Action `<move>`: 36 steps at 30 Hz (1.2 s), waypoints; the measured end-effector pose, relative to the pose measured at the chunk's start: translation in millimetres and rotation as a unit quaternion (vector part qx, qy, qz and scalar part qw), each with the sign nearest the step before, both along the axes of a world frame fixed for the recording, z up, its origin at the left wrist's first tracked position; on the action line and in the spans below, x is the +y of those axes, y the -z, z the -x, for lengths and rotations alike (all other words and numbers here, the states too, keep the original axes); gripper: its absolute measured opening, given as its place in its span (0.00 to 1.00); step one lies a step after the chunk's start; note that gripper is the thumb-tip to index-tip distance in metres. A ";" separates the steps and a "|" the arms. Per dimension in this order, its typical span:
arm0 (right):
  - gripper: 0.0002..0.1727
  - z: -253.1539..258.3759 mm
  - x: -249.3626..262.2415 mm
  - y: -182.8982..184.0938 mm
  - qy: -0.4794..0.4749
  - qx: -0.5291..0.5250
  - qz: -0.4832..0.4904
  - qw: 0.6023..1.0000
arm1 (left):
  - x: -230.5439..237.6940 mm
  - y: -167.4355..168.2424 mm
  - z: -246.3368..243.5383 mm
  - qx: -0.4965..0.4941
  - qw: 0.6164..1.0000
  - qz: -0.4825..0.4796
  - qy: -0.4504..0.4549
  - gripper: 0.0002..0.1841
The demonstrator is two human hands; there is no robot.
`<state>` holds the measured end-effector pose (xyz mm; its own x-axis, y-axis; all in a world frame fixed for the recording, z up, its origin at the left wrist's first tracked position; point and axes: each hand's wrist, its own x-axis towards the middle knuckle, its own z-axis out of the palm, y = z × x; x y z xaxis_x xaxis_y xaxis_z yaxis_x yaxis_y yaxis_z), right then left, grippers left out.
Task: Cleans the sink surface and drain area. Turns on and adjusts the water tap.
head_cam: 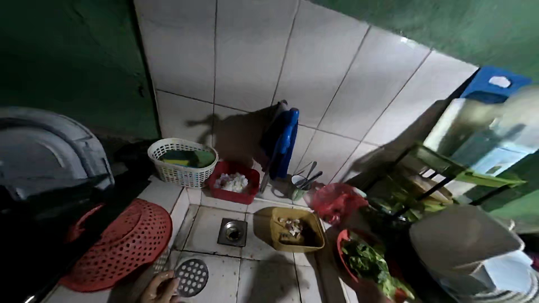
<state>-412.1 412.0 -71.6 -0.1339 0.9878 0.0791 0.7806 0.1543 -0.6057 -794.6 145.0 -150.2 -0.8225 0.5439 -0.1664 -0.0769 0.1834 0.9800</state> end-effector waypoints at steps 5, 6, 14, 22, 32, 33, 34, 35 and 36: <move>0.29 188.1 44.9 -156.5 -0.214 0.079 -0.201 0.953 | -6.7 2.6 6.6 0.055 0.997 0.022 0.041 0.18; 0.31 218.2 51.2 -179.5 -0.243 0.101 -0.228 0.938 | -9.1 1.6 7.0 0.094 0.994 0.030 0.048 0.18; 0.25 314.8 77.4 -251.3 -0.228 0.096 -0.172 0.954 | -7.3 -12.7 2.8 0.027 0.994 0.104 0.032 0.19; 0.25 289.2 118.0 -252.8 -0.336 0.156 -0.120 0.921 | 29.8 -33.5 0.2 -0.079 0.995 -0.006 -0.054 0.16; 0.26 261.1 99.4 -103.6 -0.208 0.289 0.056 0.933 | 229.5 -111.8 -6.0 -0.174 0.976 -0.124 0.044 0.20; 0.25 259.6 97.0 -84.8 -0.199 0.279 0.107 0.933 | 243.7 -113.5 -6.9 -0.185 0.973 -0.131 0.044 0.21; 0.25 258.3 93.7 -70.9 -0.193 0.281 0.155 0.927 | 255.8 -113.2 -7.3 -0.189 0.972 -0.132 0.041 0.22; 0.24 257.2 89.4 -62.0 -0.191 0.295 0.198 0.915 | 265.7 -111.0 -7.5 -0.189 0.973 -0.130 0.038 0.23; 0.23 256.2 85.5 -56.3 -0.189 0.316 0.227 0.902 | 273.1 -108.0 -7.8 -0.185 0.974 -0.126 0.034 0.23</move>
